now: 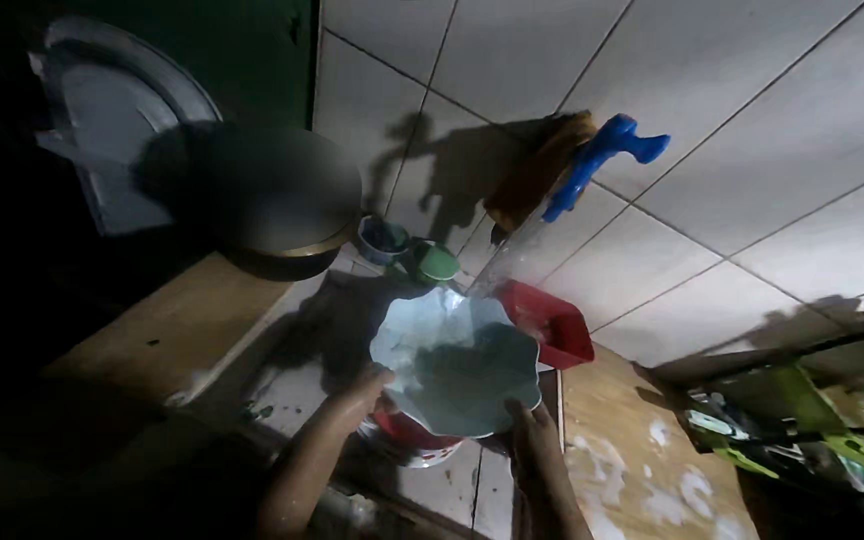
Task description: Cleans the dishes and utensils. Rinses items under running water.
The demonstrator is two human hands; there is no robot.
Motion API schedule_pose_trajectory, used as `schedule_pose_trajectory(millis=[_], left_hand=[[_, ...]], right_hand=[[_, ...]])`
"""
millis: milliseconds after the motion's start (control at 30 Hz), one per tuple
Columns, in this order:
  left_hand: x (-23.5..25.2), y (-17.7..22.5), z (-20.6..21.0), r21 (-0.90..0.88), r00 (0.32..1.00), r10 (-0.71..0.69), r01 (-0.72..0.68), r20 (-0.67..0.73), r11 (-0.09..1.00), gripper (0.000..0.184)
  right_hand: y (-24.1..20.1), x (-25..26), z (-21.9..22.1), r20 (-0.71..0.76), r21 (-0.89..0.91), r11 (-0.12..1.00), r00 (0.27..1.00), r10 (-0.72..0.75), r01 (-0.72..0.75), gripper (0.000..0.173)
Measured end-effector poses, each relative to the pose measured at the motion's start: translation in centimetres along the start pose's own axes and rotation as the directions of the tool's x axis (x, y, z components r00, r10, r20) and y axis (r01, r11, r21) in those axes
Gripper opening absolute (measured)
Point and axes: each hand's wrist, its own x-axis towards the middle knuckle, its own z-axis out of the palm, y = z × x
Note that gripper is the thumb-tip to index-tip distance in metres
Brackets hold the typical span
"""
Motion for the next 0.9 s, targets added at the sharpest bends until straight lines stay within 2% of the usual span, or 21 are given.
schedule_pose_trajectory(millis=[133, 267, 333, 500, 533, 600, 667, 733, 800, 900], left_hand=[[3.2, -0.9, 2.5, -0.056, 1.000, -0.011, 0.011, 0.007, 0.998, 0.034], [6.0, -1.3, 4.6, 0.105, 0.990, 0.108, -0.098, -0.086, 0.990, 0.043], [6.4, -0.2, 5.5, 0.148, 0.985, 0.138, -0.121, -0.106, 0.982, 0.046], [6.5, 2.2, 6.1, 0.264, 0.997, 0.048, -0.031, -0.056, 0.964, 0.050], [6.9, 2.3, 5.7, 0.237, 0.999, 0.035, -0.027, -0.030, 0.971, 0.050], [7.9, 1.8, 4.5, 0.023, 0.997, 0.078, -0.079, 0.014, 0.997, 0.048], [7.6, 1.8, 2.6, -0.115, 0.990, 0.123, -0.115, 0.067, 0.987, 0.046], [5.2, 3.0, 0.5, -0.061, 0.991, 0.042, -0.034, 0.129, 0.998, 0.047], [2.7, 4.1, -1.3, 0.059, 0.990, -0.041, 0.033, 0.133, 0.998, 0.045], [-0.2, 5.1, -2.7, 0.172, 0.998, 0.005, -0.015, 0.059, 0.985, 0.041]], right_hand=[[-0.1, 0.0, -1.3, -0.090, -0.079, 0.992, 0.990, -0.107, 0.100, 0.039], [0.8, -0.2, -1.9, -0.120, -0.185, 0.946, 0.950, -0.290, 0.266, 0.053], [1.2, -0.3, -1.6, -0.126, -0.205, 0.919, 0.922, -0.367, 0.338, 0.061], [1.6, -0.5, -1.4, -0.135, -0.260, 0.864, 0.870, -0.474, 0.430, 0.068], [1.7, -0.2, -1.6, -0.145, -0.240, 0.869, 0.869, -0.473, 0.433, 0.068], [1.6, 0.5, -2.3, -0.144, -0.117, 0.926, 0.916, -0.373, 0.359, 0.066], [2.0, 1.8, -2.6, -0.146, 0.087, 0.972, 0.967, -0.206, 0.220, 0.055], [2.5, 2.3, -1.8, -0.115, 0.235, 0.970, 0.992, -0.042, 0.069, 0.037], [3.5, 2.4, -0.6, -0.033, 0.315, 0.947, 0.997, 0.074, -0.060, 0.028], [4.5, 2.1, 1.7, 0.057, 0.364, 0.910, 0.980, 0.189, -0.197, 0.022]])
